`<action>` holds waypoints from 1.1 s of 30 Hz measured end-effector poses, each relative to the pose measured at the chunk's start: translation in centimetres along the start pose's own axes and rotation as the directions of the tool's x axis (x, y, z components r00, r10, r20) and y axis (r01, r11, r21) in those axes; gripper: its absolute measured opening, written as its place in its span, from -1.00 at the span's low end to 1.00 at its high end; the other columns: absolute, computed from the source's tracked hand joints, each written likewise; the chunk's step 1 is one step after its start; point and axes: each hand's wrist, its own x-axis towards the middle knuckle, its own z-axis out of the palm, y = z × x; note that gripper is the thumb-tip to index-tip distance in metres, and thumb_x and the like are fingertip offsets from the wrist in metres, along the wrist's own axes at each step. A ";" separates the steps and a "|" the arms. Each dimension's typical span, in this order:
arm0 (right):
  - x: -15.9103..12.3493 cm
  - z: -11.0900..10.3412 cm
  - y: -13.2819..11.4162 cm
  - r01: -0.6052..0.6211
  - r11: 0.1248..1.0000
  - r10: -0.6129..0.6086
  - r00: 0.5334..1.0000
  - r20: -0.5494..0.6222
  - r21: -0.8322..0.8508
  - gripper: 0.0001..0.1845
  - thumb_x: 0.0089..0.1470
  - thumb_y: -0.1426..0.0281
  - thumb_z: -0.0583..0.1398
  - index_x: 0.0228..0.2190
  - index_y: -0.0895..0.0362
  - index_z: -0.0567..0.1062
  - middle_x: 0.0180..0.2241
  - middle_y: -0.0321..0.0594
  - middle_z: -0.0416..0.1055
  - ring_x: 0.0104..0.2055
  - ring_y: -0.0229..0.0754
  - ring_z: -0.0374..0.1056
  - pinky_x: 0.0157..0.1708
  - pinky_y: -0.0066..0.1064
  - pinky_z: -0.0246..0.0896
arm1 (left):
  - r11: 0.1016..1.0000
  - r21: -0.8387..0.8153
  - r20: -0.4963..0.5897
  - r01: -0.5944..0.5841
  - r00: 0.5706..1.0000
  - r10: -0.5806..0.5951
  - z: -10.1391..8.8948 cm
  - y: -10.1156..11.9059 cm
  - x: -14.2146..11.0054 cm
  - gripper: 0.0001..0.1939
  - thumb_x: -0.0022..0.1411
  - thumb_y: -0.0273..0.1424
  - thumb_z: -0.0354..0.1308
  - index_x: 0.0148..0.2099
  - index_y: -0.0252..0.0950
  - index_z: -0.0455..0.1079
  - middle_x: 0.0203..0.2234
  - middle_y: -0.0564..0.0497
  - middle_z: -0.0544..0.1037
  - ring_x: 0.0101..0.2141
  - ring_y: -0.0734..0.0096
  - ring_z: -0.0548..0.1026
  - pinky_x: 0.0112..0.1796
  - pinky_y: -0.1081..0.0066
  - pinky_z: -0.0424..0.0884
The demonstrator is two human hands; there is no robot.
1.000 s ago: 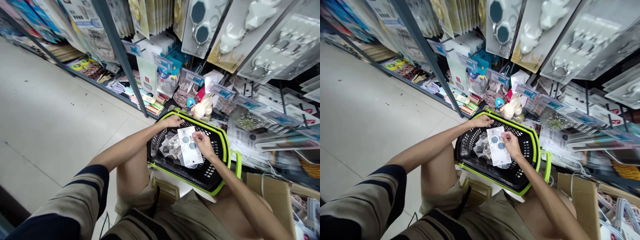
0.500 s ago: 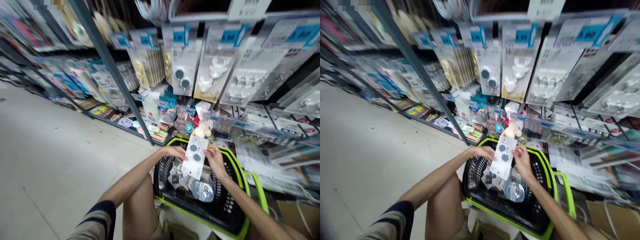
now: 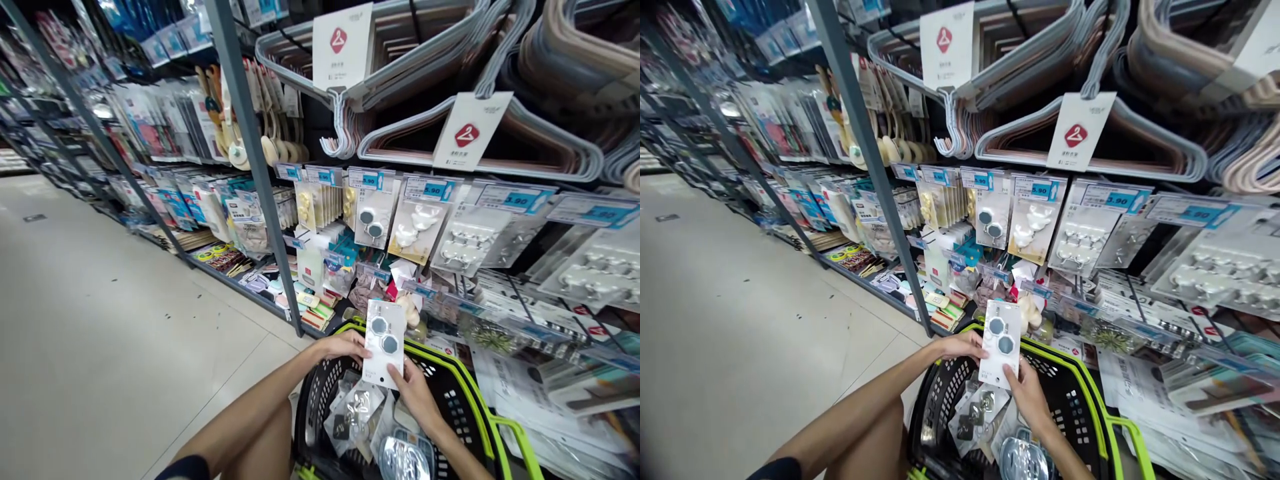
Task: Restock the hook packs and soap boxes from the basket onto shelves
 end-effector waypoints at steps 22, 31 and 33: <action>0.1 -1.3 -4.2 0.126 0.992 -0.122 0.984 -0.126 0.029 -0.49 0.15 0.09 0.32 0.02 0.14 0.53 0.01 -0.06 0.57 -0.03 -0.04 0.49 0.01 -0.22 0.40 | 0.960 0.164 -0.045 -0.225 0.971 0.235 4.2 2.3 -0.6 -0.52 0.15 -0.06 0.38 -0.15 -0.43 0.59 -0.33 -0.15 0.65 -0.35 0.34 0.58 -0.36 0.45 0.47; 1.1 -3.0 -5.3 0.185 0.982 -0.172 0.955 -0.243 0.032 -0.29 0.12 0.04 0.31 0.20 0.08 0.34 0.14 0.02 0.46 0.01 -0.05 0.49 0.06 -0.16 0.42 | 0.920 0.214 -0.076 -0.329 0.933 0.352 3.5 2.3 -0.5 -0.45 0.30 0.00 0.22 0.04 -0.40 0.42 -0.42 -0.05 0.56 -0.46 0.37 0.54 -0.45 0.46 0.41; 1.4 -4.4 -6.1 0.230 0.973 -0.215 0.909 -0.357 0.002 -0.25 0.15 0.03 0.28 0.24 0.09 0.27 0.15 0.04 0.43 0.04 -0.05 0.47 0.09 -0.15 0.40 | 0.889 0.333 -0.052 -0.314 0.936 0.349 2.7 2.2 -0.9 -0.50 0.33 -0.01 0.18 -0.02 -0.41 0.43 -0.50 0.02 0.49 -0.53 0.46 0.44 -0.47 0.49 0.34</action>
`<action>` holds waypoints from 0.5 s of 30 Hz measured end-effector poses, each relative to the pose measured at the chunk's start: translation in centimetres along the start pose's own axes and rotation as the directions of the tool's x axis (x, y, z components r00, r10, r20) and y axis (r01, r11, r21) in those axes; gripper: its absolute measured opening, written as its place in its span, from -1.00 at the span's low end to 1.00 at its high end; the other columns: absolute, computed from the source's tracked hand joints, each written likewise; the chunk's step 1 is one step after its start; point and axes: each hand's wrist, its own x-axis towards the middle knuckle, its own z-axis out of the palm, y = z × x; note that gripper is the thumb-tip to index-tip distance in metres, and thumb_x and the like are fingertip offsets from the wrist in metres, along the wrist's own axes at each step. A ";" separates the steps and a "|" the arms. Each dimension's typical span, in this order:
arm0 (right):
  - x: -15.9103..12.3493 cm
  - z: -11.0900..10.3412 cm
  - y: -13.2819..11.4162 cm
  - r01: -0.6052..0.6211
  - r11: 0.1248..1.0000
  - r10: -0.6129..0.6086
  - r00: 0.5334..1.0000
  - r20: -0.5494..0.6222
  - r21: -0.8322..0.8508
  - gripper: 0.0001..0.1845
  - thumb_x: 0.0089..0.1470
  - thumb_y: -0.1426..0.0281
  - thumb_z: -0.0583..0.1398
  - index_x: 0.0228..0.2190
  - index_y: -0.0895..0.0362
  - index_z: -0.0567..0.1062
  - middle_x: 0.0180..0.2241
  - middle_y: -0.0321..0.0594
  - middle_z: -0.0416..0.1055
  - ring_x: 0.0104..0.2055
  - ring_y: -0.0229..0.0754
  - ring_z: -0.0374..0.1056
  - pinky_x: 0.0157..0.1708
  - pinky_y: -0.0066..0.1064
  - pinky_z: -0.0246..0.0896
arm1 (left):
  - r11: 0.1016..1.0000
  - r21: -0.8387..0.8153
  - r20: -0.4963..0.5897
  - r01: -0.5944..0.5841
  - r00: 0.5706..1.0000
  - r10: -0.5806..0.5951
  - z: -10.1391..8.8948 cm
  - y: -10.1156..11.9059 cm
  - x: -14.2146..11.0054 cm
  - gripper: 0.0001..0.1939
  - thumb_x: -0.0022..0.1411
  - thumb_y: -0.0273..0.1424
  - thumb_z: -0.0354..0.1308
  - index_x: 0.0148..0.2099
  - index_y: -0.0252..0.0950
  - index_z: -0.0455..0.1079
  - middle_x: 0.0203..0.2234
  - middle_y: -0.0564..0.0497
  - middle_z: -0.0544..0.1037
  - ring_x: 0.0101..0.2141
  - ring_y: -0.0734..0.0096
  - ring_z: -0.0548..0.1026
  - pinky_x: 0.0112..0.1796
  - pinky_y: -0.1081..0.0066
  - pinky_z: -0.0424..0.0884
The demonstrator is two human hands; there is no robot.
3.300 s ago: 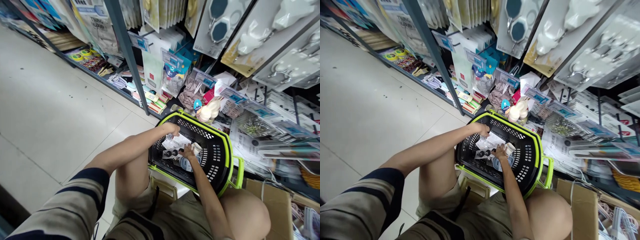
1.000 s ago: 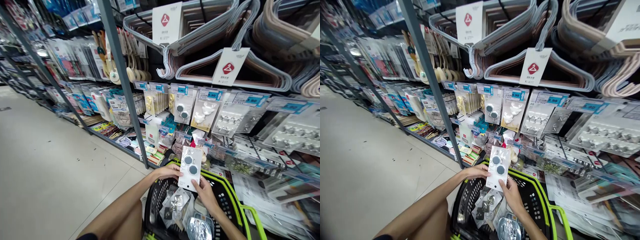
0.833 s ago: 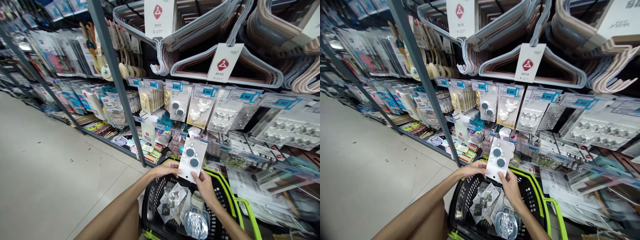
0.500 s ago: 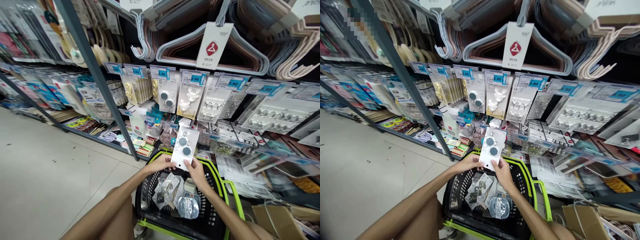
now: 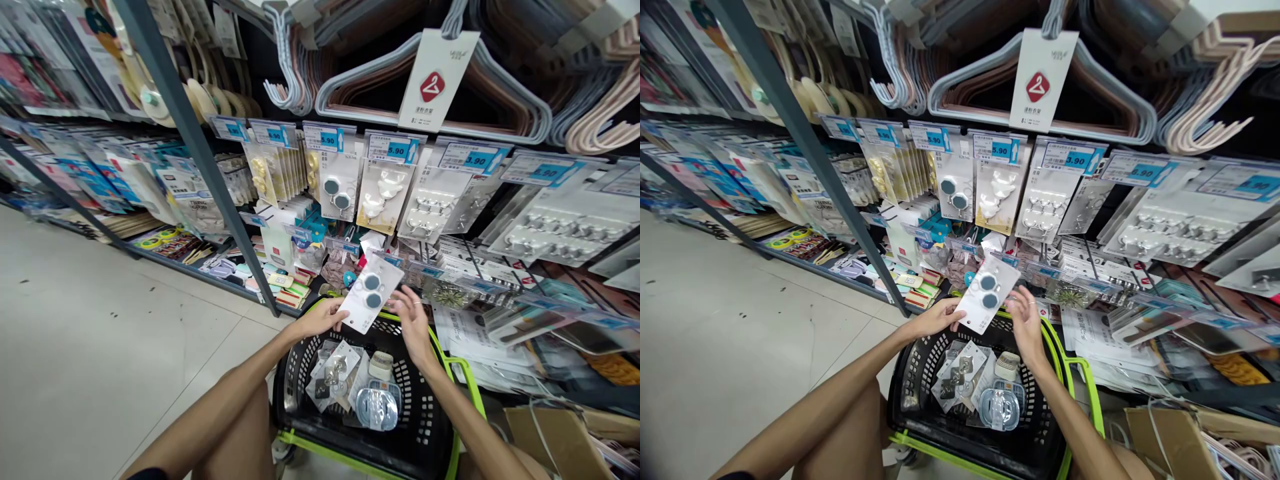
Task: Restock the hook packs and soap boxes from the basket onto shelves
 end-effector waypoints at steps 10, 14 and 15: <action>0.1 -1.8 0.5 0.384 0.741 -0.067 0.859 0.508 -0.552 -0.59 0.22 0.18 0.24 0.05 0.06 0.53 0.03 -0.07 0.54 0.07 0.02 0.46 0.16 -0.09 0.28 | 0.887 0.437 0.041 -0.150 0.988 0.146 -0.6 -0.3 -1.0 -0.58 0.43 -0.10 0.03 -0.27 -0.34 0.44 -0.36 -0.01 0.50 -0.30 0.37 0.40 -0.24 0.44 0.28; -1.2 -0.7 2.1 0.368 0.755 0.149 0.709 0.689 -0.542 -0.70 0.30 0.28 0.12 -0.06 0.08 0.58 -0.17 -0.14 0.61 -0.15 -0.05 0.52 -0.05 -0.21 0.36 | 0.925 0.371 -0.035 -0.076 0.995 0.096 -0.4 0.3 -0.8 -0.54 0.41 -0.06 0.03 -0.35 -0.35 0.38 -0.45 0.06 0.41 -0.40 0.44 0.30 -0.37 0.46 0.20; -1.4 -0.5 2.2 0.367 0.762 0.159 0.693 0.703 -0.533 -0.71 0.32 0.30 0.09 -0.12 0.07 0.60 -0.22 -0.17 0.61 -0.19 -0.07 0.52 -0.09 -0.24 0.36 | 0.938 0.343 -0.053 -0.056 0.995 0.079 -0.5 0.4 -0.8 -0.54 0.40 -0.05 0.04 -0.33 -0.36 0.39 -0.45 0.06 0.41 -0.41 0.45 0.30 -0.39 0.46 0.19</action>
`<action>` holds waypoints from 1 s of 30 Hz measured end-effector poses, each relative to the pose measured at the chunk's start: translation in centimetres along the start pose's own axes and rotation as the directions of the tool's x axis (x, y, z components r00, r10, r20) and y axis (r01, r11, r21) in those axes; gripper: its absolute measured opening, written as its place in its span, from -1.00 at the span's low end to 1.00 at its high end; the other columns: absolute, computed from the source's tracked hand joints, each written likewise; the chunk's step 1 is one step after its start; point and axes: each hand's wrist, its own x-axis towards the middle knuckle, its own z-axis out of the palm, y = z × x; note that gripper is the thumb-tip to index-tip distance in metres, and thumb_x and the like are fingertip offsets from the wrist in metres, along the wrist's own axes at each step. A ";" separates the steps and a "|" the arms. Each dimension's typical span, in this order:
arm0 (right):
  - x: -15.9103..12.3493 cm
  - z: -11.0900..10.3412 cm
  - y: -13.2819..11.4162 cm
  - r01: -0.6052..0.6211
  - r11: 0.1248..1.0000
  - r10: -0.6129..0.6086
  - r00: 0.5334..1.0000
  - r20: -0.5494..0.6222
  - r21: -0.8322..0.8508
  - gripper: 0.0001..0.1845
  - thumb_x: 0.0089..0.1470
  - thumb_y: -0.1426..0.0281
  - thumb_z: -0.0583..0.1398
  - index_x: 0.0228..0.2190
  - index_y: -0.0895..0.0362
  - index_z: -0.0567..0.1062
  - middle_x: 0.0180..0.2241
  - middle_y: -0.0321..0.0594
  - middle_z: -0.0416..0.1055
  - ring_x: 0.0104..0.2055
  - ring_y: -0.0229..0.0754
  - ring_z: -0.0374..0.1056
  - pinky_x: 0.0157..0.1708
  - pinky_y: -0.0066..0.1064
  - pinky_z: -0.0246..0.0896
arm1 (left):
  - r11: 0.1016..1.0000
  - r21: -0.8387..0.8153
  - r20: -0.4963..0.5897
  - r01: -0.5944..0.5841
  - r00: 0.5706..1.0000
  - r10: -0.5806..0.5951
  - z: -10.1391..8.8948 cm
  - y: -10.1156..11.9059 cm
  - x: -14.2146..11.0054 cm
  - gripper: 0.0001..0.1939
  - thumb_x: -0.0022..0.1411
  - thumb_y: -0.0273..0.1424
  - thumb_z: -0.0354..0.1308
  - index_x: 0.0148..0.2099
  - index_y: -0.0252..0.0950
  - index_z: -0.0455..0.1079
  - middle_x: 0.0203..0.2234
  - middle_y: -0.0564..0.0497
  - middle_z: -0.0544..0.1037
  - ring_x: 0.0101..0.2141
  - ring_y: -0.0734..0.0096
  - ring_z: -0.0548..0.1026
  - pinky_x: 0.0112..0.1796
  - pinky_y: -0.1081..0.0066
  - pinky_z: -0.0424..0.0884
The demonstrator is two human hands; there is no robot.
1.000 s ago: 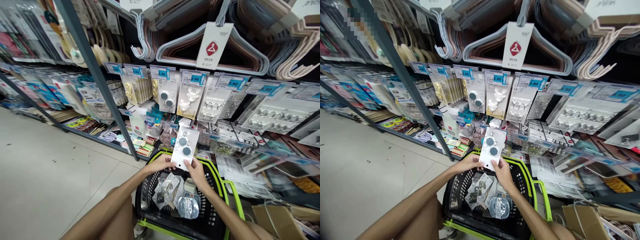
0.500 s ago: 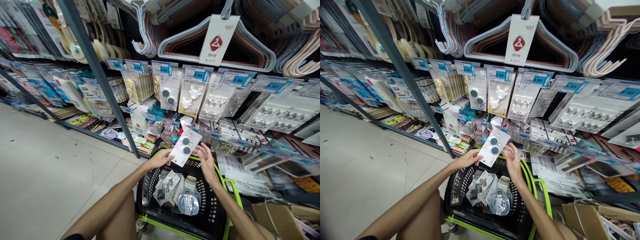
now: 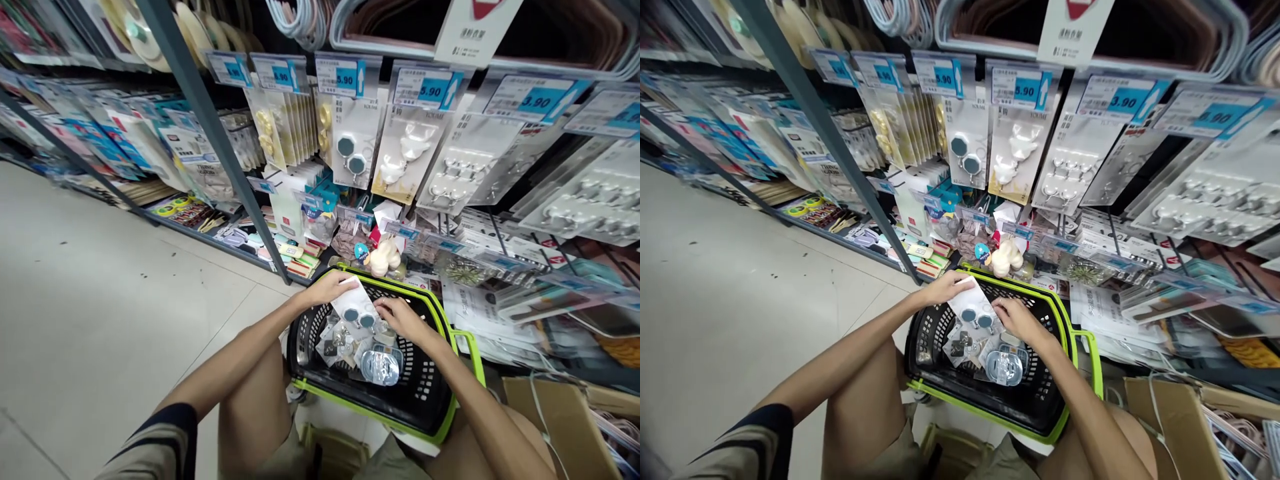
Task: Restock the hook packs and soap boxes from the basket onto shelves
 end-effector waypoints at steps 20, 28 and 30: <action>1.3 -0.5 -2.0 0.017 0.782 0.253 0.904 -0.343 0.623 -0.58 0.08 0.11 0.35 -0.10 0.10 0.58 -0.11 -0.14 0.60 -0.10 -0.09 0.51 0.06 -0.19 0.39 | 0.918 -0.393 -0.364 -0.049 0.925 -0.106 -1.5 -1.0 0.2 -0.31 0.23 0.10 0.21 0.09 -0.43 0.45 -0.24 -0.16 0.58 -0.39 0.41 0.49 -0.43 0.47 0.40; 1.8 -0.5 -2.6 0.085 0.762 0.267 0.862 -0.431 0.642 -0.56 0.06 0.08 0.37 -0.12 0.10 0.60 -0.13 -0.15 0.61 -0.16 -0.11 0.51 0.00 -0.23 0.41 | 0.958 -0.283 -0.144 0.049 0.985 -0.093 0.1 1.0 -0.2 -0.60 0.23 -0.09 0.29 -0.29 -0.39 0.55 -0.46 0.00 0.53 -0.51 0.52 0.37 -0.44 0.49 0.32; 1.7 -0.6 -2.7 0.054 0.789 0.264 0.869 -0.418 0.612 -0.55 0.10 0.04 0.32 -0.12 0.11 0.61 -0.14 -0.14 0.60 -0.25 -0.12 0.50 -0.11 -0.24 0.44 | 0.958 -0.284 -0.184 0.042 0.978 -0.098 -0.2 0.7 0.0 -0.60 0.23 -0.09 0.28 -0.23 -0.40 0.58 -0.41 -0.02 0.56 -0.50 0.52 0.35 -0.45 0.49 0.31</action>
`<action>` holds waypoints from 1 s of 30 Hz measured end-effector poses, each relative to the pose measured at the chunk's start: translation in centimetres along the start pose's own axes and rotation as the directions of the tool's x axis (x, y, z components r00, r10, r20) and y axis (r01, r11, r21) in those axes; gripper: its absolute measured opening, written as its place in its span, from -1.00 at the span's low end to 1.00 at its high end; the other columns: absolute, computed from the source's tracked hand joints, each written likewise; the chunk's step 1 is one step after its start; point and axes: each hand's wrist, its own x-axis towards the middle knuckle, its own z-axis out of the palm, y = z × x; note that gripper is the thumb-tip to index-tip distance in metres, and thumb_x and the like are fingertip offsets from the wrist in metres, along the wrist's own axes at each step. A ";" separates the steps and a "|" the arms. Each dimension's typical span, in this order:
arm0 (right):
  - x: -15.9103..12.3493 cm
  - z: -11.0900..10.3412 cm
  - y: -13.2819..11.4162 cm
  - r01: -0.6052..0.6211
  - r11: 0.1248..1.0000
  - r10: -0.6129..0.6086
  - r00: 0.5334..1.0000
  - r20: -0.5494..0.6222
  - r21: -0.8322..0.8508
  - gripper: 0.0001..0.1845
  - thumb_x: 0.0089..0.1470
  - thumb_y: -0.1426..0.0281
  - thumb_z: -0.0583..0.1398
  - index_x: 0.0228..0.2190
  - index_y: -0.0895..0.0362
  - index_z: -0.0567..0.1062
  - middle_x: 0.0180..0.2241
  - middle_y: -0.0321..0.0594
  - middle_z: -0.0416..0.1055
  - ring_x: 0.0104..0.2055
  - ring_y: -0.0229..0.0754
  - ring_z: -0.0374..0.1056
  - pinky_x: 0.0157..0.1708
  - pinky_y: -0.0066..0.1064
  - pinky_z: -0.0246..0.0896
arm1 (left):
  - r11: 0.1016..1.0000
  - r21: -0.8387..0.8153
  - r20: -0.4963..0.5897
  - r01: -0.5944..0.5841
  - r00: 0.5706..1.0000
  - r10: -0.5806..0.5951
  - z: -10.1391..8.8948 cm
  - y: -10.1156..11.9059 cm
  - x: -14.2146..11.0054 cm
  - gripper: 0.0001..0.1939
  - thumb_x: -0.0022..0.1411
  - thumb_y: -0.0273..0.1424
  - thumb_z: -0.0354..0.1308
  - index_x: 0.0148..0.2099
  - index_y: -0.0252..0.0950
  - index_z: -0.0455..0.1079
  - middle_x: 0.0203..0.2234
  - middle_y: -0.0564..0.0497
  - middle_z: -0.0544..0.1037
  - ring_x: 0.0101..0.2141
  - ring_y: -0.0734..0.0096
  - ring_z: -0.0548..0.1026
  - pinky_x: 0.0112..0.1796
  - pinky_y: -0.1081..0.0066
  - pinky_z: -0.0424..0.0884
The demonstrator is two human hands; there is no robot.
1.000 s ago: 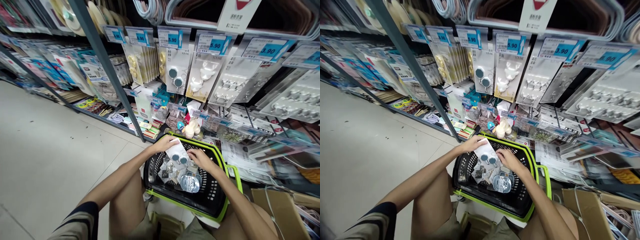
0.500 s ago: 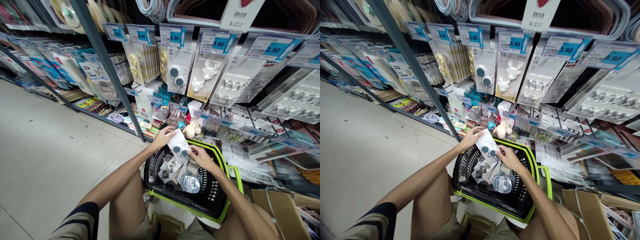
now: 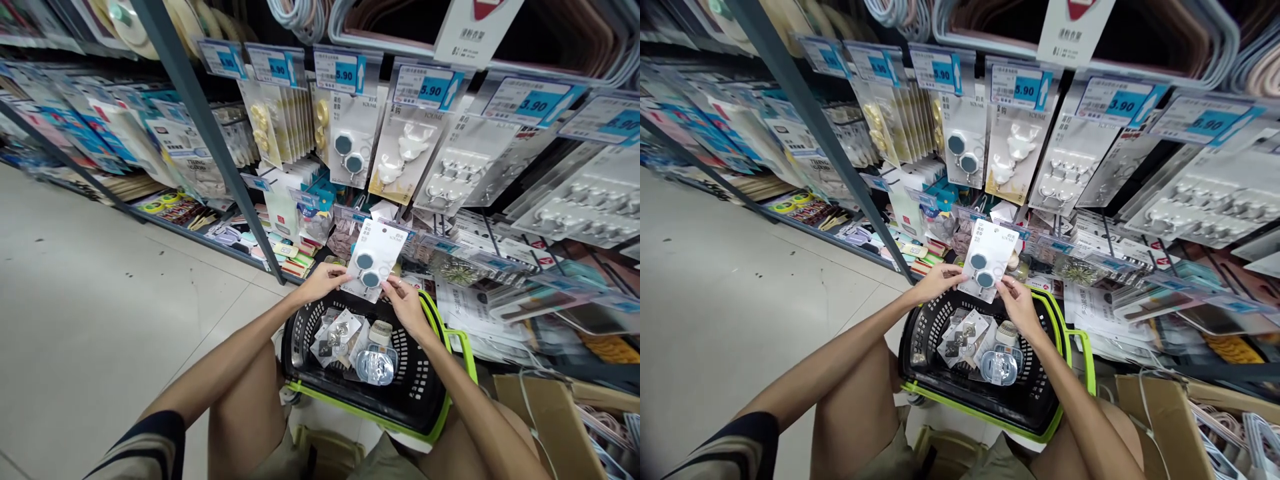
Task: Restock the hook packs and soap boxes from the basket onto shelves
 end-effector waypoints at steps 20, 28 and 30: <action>12.9 8.3 -12.6 0.393 0.887 -0.433 0.891 -0.137 -0.243 -0.53 0.20 0.07 0.18 -0.14 0.21 0.60 -0.18 -0.10 0.59 -0.16 -0.07 0.43 -0.08 -0.28 0.33 | 0.882 -0.122 -0.706 -0.454 0.664 0.244 -5.7 9.1 5.0 -0.47 0.25 -0.13 0.29 0.14 -0.37 0.54 -0.33 -0.05 0.57 -0.44 0.48 0.41 -0.44 0.51 0.39; 15.7 9.5 -14.8 0.369 0.888 -0.425 0.887 -0.183 -0.274 -0.42 0.16 -0.02 0.18 -0.11 0.23 0.59 -0.41 -0.21 0.48 -0.47 -0.22 0.24 -0.47 -0.41 0.21 | 0.846 -0.138 -0.631 -0.515 0.704 0.326 -7.7 9.3 6.7 -0.30 0.27 -0.10 0.27 0.37 -0.26 0.33 -0.06 -0.14 0.52 -0.50 0.59 0.33 -0.55 0.55 0.33; 16.2 9.7 -15.0 0.363 0.900 -0.411 0.891 -0.192 -0.242 -0.41 0.13 -0.04 0.19 -0.12 0.23 0.58 -0.37 -0.18 0.49 -0.44 -0.20 0.27 -0.48 -0.39 0.24 | 0.846 -0.133 -0.645 -0.515 0.694 0.321 -8.1 9.6 7.2 -0.35 0.29 -0.11 0.26 0.33 -0.28 0.38 -0.10 -0.12 0.53 -0.55 0.64 0.26 -0.58 0.56 0.27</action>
